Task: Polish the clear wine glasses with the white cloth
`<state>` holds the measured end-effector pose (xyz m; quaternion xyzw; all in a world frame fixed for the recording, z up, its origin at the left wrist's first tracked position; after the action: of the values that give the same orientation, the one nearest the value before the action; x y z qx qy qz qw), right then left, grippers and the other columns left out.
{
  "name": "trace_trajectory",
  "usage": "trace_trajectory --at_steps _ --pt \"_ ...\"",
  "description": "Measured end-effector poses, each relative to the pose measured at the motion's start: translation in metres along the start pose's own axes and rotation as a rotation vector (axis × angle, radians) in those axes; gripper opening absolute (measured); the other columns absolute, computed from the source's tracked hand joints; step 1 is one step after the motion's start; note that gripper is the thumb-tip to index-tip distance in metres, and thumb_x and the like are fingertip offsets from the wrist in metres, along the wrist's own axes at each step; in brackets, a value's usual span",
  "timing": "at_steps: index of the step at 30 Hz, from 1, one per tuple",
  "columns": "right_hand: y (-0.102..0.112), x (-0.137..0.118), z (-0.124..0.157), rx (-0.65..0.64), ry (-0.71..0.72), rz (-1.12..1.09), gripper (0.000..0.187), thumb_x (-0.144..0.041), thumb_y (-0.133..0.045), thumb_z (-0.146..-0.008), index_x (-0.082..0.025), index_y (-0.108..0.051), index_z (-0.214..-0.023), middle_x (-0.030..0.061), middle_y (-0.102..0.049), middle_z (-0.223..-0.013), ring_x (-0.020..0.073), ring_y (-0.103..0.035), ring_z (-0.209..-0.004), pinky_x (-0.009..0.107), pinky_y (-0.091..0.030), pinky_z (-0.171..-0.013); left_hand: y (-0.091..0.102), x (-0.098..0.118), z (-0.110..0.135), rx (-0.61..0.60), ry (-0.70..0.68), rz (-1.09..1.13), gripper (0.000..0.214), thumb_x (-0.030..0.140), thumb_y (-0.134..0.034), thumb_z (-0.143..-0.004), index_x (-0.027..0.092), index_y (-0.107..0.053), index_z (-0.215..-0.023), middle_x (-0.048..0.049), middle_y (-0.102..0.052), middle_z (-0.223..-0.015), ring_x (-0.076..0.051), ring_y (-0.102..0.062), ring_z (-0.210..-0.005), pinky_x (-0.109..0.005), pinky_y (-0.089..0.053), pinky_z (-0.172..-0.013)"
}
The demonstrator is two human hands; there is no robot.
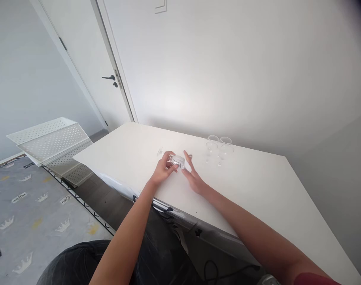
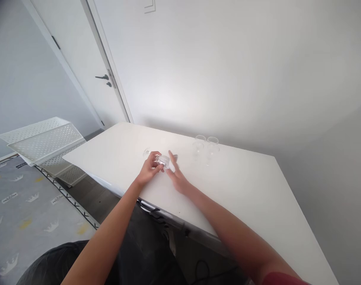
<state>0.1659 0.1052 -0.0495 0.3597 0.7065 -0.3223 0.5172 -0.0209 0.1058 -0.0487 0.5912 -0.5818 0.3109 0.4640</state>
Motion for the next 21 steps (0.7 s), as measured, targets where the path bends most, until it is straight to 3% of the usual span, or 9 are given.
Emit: trace_trajectory --at_steps 2,3,7,9,11,14,16,19,21 --pt "-0.002 0.001 0.0 -0.038 0.051 0.187 0.084 -0.054 -0.06 -0.098 -0.031 -0.021 -0.168 0.0026 -0.027 -0.173 0.0271 -0.018 -0.162 0.05 -0.012 -0.132 0.002 0.0 0.0 0.052 -0.024 -0.023 0.047 0.042 -0.076 -0.091 0.024 -0.05 -0.127 -0.0035 -0.064 -0.107 -0.013 -0.068 -0.075 -0.025 -0.054 -0.068" --pt "-0.001 0.002 -0.001 -0.04 0.052 0.217 0.083 -0.054 -0.06 -0.098 -0.03 -0.022 -0.168 0.0036 -0.027 -0.173 0.0273 -0.019 -0.162 0.05 -0.012 -0.132 0.003 0.0 0.0 0.06 -0.044 -0.035 0.047 0.042 -0.076 -0.09 0.024 -0.051 -0.126 -0.0044 -0.064 -0.109 -0.013 -0.068 -0.077 -0.025 -0.053 -0.068" --pt "0.007 0.005 -0.011 -0.016 -0.053 -0.07 0.061 -0.054 -0.058 -0.098 -0.03 -0.047 -0.153 0.0074 -0.054 -0.155 0.0292 -0.054 -0.139 0.051 -0.04 -0.119 0.001 0.001 -0.001 0.031 -0.073 -0.082 0.049 0.041 -0.078 -0.089 0.023 -0.052 -0.126 -0.0082 -0.064 -0.124 -0.011 -0.067 -0.075 -0.025 -0.052 -0.067" --pt "0.011 0.005 -0.015 0.014 -0.082 -0.253 0.053 -0.052 -0.059 -0.097 -0.031 -0.052 -0.145 0.0066 -0.064 -0.142 0.0277 -0.063 -0.124 0.048 -0.05 -0.107 0.0 0.001 -0.001 0.047 -0.058 -0.085 0.049 0.042 -0.078 -0.088 0.024 -0.05 -0.125 -0.0094 -0.063 -0.131 -0.011 -0.067 -0.075 -0.025 -0.053 -0.067" --pt "0.013 0.005 -0.016 0.081 -0.068 -0.321 0.052 -0.049 -0.063 -0.095 -0.034 -0.051 -0.144 0.004 -0.066 -0.135 0.0255 -0.064 -0.121 0.044 -0.05 -0.104 0.0 0.002 -0.001 0.071 -0.036 -0.07 0.048 0.043 -0.077 -0.089 0.025 -0.048 -0.124 -0.0106 -0.06 -0.137 -0.01 -0.068 -0.075 -0.026 -0.054 -0.069" --pt "0.01 0.007 -0.015 0.165 -0.07 -0.29 0.053 -0.046 -0.066 -0.093 -0.037 -0.051 -0.143 0.0008 -0.063 -0.137 0.0221 -0.061 -0.12 0.038 -0.049 -0.102 -0.002 0.004 -0.001 0.004 -0.007 -0.05 0.044 0.045 -0.073 -0.092 0.025 -0.048 -0.122 -0.013 -0.056 -0.147 -0.011 -0.07 -0.077 -0.029 -0.056 -0.072" --pt "0.007 0.008 -0.014 0.112 -0.093 -0.27 0.049 -0.044 -0.067 -0.093 -0.036 -0.053 -0.14 0.0013 -0.064 -0.133 0.0213 -0.062 -0.112 0.037 -0.05 -0.097 -0.003 0.004 0.0 -0.053 0.019 -0.031 0.041 0.047 -0.069 -0.094 0.024 -0.049 -0.121 -0.0136 -0.055 -0.149 -0.012 -0.07 -0.075 -0.03 -0.057 -0.072" --pt "0.005 0.005 -0.014 0.006 -0.091 -0.279 0.041 -0.037 -0.07 -0.09 -0.032 -0.059 -0.129 0.0021 -0.068 -0.117 0.0199 -0.062 -0.094 0.036 -0.049 -0.085 -0.003 0.003 0.001 -0.038 0.052 -0.035 0.039 0.048 -0.067 -0.095 0.024 -0.05 -0.122 -0.0116 -0.06 -0.143 -0.012 -0.07 -0.073 -0.031 -0.058 -0.071" --pt "0.007 0.003 -0.015 0.045 -0.082 -0.297 0.035 -0.03 -0.073 -0.085 -0.03 -0.062 -0.119 0.0006 -0.067 -0.106 0.0186 -0.059 -0.087 0.032 -0.046 -0.077 -0.004 0.004 0.001 -0.022 0.058 -0.097 0.039 0.047 -0.066 -0.096 0.026 -0.052 -0.126 -0.0096 -0.06 -0.143 -0.014 -0.071 -0.079 -0.032 -0.057 -0.074"
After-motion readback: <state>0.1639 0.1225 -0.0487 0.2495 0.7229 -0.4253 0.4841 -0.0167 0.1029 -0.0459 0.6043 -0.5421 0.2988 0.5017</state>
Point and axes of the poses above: each hand's wrist, its own z-axis away from the middle knuckle, its own y-axis out of the back of the hand, x = y × z, the point moved 2 cm from there along -z, towards the middle knuckle
